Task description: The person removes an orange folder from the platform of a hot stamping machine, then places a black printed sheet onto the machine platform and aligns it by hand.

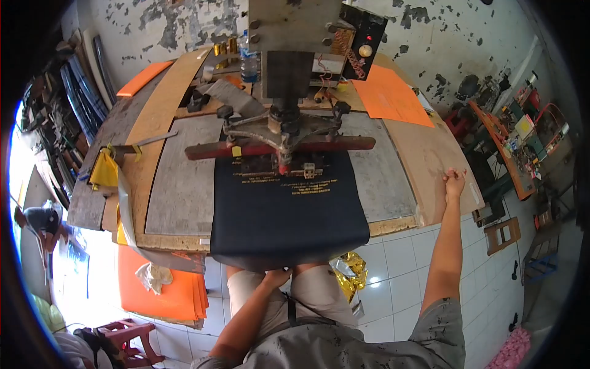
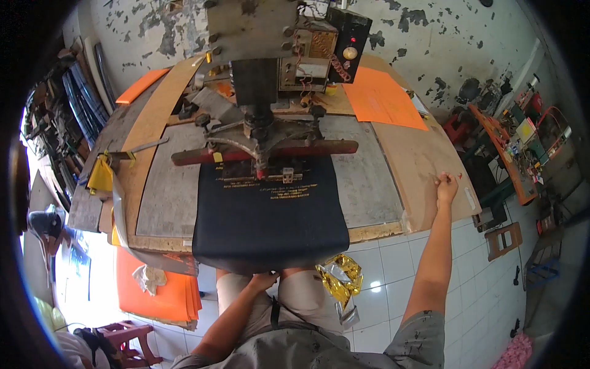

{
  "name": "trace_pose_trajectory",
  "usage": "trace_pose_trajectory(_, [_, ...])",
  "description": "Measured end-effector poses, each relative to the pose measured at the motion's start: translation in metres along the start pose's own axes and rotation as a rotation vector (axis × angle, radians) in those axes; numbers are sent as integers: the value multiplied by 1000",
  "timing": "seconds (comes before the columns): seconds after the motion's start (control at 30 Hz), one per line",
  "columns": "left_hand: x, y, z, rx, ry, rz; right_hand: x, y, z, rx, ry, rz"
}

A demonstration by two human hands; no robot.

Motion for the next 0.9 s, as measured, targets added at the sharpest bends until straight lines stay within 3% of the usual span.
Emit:
trace_pose_trajectory(0.1, [1, -6, 5, -36, -49, 1, 4, -3, -15, -49, -80, 3])
trace_pose_trajectory(0.17, [10, -11, 23, 44, -178, 13, -1, -6, -22, -71, -74, 10])
trace_pose_trajectory(0.3, [11, -30, 54, 540, -515, -136, 4, 16, 13, 13, -74, -19])
trace_pose_trajectory(0.37, [10, -28, 57, 523, -462, -145, 6, 21, 17, -36, -24, -23])
trace_pose_trajectory(0.53, [9, -21, 45, 6, -49, 42, 7, 25, 26, -13, -26, 5])
trace_pose_trajectory(0.6, [14, -28, 70, 182, -204, 17, 7, 26, 26, -13, -59, 10])
trace_pose_trajectory(0.67, [13, -29, 63, 163, -184, 22, 6, 26, 26, -15, -89, 4])
trace_pose_trajectory(0.73, [4, -18, 25, -61, 8, 55, 6, 28, 29, -3, -89, 3])
trace_pose_trajectory(0.9, [-1, -22, 34, -161, -23, 72, 6, 26, 27, 11, -93, -9])
Point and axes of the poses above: each hand's wrist, its own y-axis away from the middle knuckle, its own x-axis out of the palm, z = x × y, the point moved 1 cm from there along -y, towards the middle knuckle, and after that the axes turned 1 degree about -z, right-handed, at the moved point
